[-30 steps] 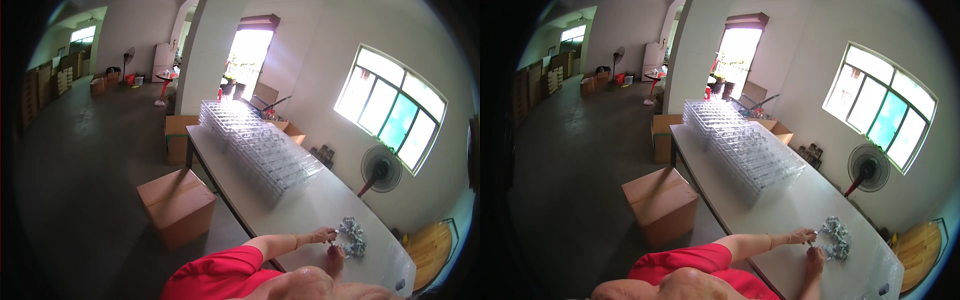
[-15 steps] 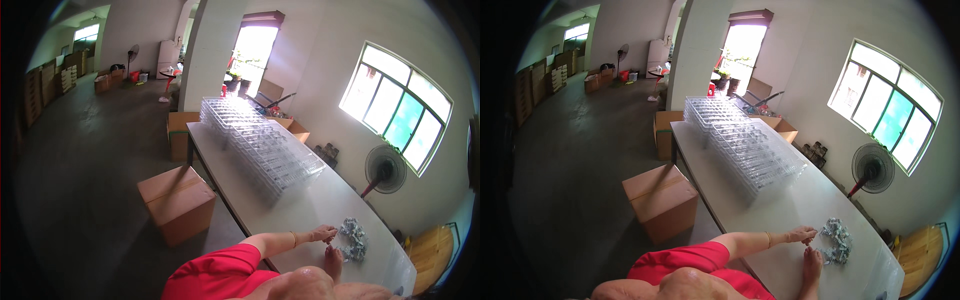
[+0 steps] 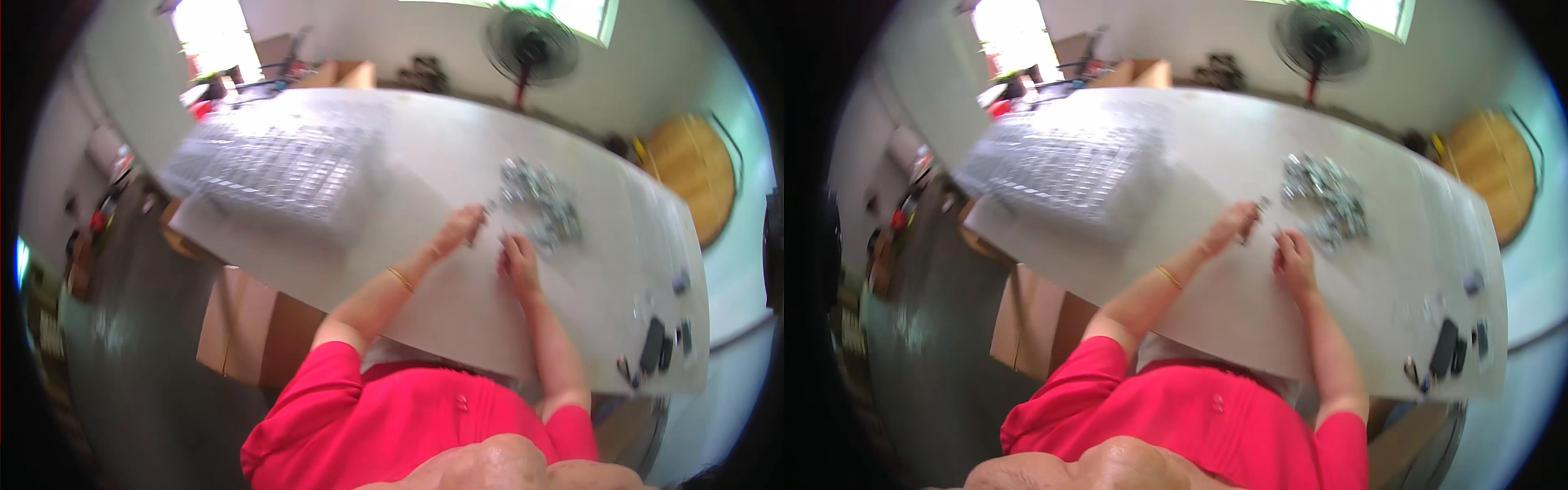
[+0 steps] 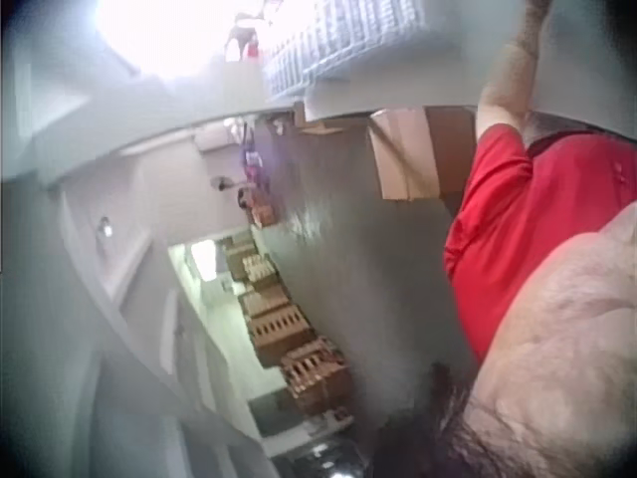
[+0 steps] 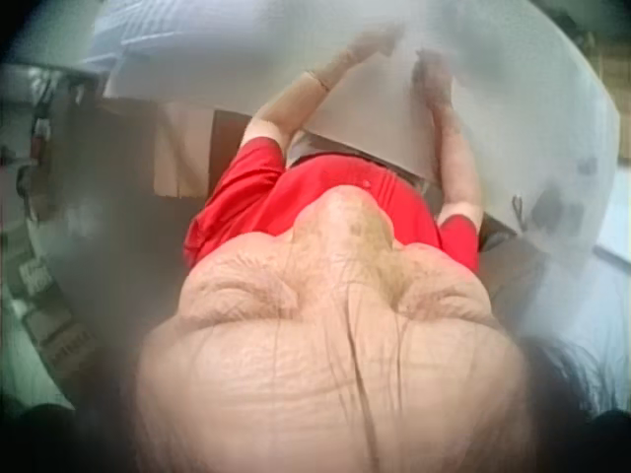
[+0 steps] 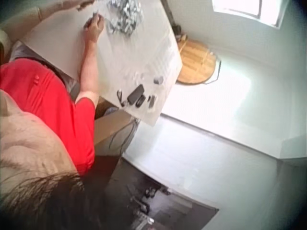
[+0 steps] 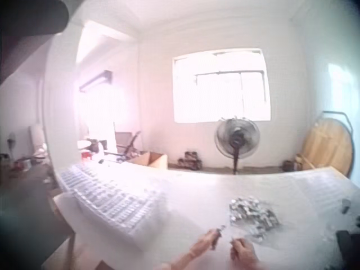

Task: The person picks up a metal bracket and a pin by hand, inserts the pin into the bracket, and places the assembled unit into a plastic tray, repeating the process for multiple units.

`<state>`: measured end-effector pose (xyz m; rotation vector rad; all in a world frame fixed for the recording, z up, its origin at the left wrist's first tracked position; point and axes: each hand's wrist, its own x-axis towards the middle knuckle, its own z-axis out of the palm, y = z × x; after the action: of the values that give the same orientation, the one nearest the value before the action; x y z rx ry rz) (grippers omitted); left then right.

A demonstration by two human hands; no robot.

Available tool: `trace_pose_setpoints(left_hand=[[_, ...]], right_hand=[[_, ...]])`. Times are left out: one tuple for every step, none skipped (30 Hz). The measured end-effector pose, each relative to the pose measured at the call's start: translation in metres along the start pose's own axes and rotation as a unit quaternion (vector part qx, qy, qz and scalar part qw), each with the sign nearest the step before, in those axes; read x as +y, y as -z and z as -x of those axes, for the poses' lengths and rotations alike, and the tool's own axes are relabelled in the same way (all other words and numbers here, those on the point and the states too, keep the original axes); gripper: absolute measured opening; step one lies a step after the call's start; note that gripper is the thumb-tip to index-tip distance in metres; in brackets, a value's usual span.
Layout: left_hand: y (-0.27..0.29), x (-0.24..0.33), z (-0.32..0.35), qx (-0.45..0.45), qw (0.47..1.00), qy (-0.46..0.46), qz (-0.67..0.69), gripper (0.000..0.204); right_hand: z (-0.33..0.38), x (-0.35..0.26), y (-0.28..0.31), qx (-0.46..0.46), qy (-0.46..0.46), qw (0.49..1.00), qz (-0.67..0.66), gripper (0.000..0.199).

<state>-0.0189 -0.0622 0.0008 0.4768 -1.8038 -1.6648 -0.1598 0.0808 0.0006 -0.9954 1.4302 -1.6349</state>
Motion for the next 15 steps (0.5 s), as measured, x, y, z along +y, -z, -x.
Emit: trace_pose_setpoints(left_hand=[[-0.004,0.013,0.006,0.026,0.999,0.020,0.033,0.040],[0.000,0.020,0.007,0.027,0.998,0.036,0.047,0.040],[0.001,0.023,0.010,0.032,0.996,0.053,0.061,0.039],[-0.002,0.024,0.010,0.014,0.995,0.068,0.067,0.039],[-0.005,0.024,0.010,0.009,0.990,0.091,0.103,0.040],[-0.007,0.024,0.011,0.016,0.984,0.110,0.137,0.040],[-0.010,0.020,0.012,0.009,0.982,0.123,0.140,0.040],[-0.012,0.016,0.013,0.013,0.984,0.118,0.131,0.039],[-0.013,0.011,0.014,0.018,0.986,0.113,0.122,0.039],[-0.015,0.008,0.015,0.015,0.984,0.124,0.124,0.039],[-0.015,0.005,0.017,0.009,0.987,0.127,0.099,0.039],[-0.016,0.007,0.020,0.004,0.989,0.127,0.074,0.039],[-0.018,0.010,0.022,0.001,0.987,0.138,0.076,0.039],[-0.021,0.014,0.023,0.004,0.989,0.137,0.048,0.038],[-0.023,0.018,0.023,0.009,0.991,0.134,0.019,0.038]], right_hand=[[0.003,-0.013,-0.007,0.001,-0.009,0.999,-0.038,0.018],[-0.002,-0.014,-0.011,0.007,-0.013,0.999,-0.045,0.017],[-0.003,-0.013,-0.012,0.008,-0.017,0.998,-0.052,0.017],[-0.003,-0.010,-0.011,0.030,-0.028,0.998,-0.053,0.017],[-0.004,-0.007,-0.009,0.022,-0.022,0.997,-0.072,0.017],[-0.005,-0.005,-0.010,0.003,-0.014,0.996,-0.091,0.017],[-0.002,-0.004,-0.013,0.013,-0.024,0.995,-0.092,0.017],[0.001,-0.004,-0.015,0.014,-0.014,0.996,-0.092,0.017],[0.003,-0.006,-0.017,0.014,-0.004,0.996,-0.092,0.017],[0.006,-0.007,-0.017,0.017,-0.007,0.996,-0.090,0.016],[0.006,-0.005,-0.015,0.023,-0.016,0.995,-0.091,0.016],[0.008,-0.004,-0.015,0.023,-0.008,0.996,-0.091,0.015],[0.011,0.000,-0.014,0.026,-0.002,0.996,-0.091,0.015],[0.012,0.001,-0.013,0.032,-0.012,0.995,-0.092,0.015],[0.012,0.000,-0.012,0.024,-0.014,0.995,-0.093,0.014]])
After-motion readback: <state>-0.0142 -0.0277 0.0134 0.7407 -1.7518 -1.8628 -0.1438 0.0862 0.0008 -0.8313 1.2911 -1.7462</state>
